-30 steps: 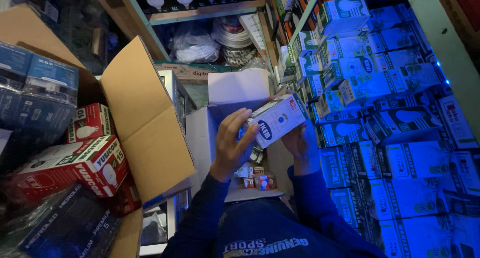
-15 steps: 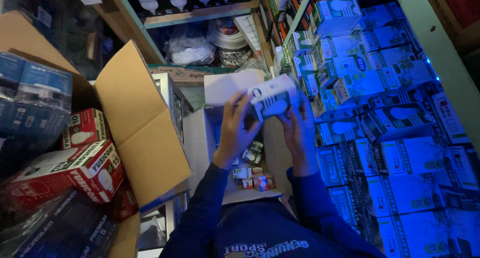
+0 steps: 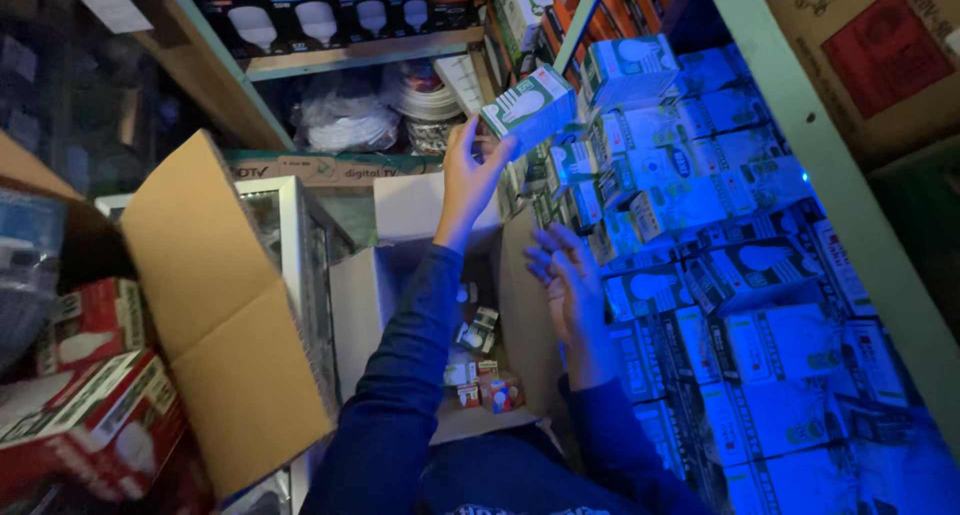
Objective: The person removes light bulb boxes from a large cardboard box and stacks them onto a shelf.
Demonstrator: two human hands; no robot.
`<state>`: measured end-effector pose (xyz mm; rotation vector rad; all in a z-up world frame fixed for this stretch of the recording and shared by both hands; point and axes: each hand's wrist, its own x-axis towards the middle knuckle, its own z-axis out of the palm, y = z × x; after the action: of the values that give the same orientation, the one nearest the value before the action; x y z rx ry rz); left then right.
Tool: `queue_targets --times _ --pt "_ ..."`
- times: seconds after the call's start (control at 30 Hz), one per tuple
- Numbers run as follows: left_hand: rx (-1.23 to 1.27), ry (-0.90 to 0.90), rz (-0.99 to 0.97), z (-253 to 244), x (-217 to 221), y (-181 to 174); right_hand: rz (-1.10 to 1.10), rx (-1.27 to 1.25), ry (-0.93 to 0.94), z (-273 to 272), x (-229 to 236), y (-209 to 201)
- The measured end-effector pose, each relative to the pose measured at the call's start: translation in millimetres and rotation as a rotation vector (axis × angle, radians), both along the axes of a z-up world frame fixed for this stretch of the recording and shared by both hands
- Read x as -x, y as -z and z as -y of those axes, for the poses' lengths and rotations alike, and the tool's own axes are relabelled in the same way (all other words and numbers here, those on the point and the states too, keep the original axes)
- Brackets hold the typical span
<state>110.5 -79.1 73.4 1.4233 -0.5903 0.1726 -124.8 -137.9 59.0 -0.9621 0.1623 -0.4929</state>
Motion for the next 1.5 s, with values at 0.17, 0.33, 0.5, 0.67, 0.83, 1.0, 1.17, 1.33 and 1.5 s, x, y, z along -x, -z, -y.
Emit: queue_targets --times 0.17,0.33,0.5,0.67,0.83,1.0,1.17,1.33,1.5 --pt "0.008 0.113 0.006 35 -34 7 -0.054 0.009 -0.044 -1 -7 8" --pt "-0.003 0.152 -0.02 58 -48 10 -0.02 0.018 -0.042 9 -23 8" --pt "0.001 0.161 0.052 64 -54 0 -0.072 0.026 -0.048 14 -33 12" --pt "0.046 0.224 0.011 77 -50 -13 -0.081 0.004 -0.071 15 -40 19" --pt "0.042 0.251 -0.034 94 -44 -21 -0.082 0.003 -0.072 19 -43 24" --pt "0.066 0.201 0.001 101 -40 -25 -0.095 -0.014 -0.071 18 -41 29" --pt "0.161 0.238 -0.014 105 -39 -25 -0.085 -0.012 -0.076 17 -38 32" --pt "0.156 0.259 -0.04 110 -46 -28 -0.084 -0.012 -0.071 17 -38 33" --pt "-0.038 0.168 0.018 99 -40 -26 -0.094 -0.007 -0.056 19 -35 37"
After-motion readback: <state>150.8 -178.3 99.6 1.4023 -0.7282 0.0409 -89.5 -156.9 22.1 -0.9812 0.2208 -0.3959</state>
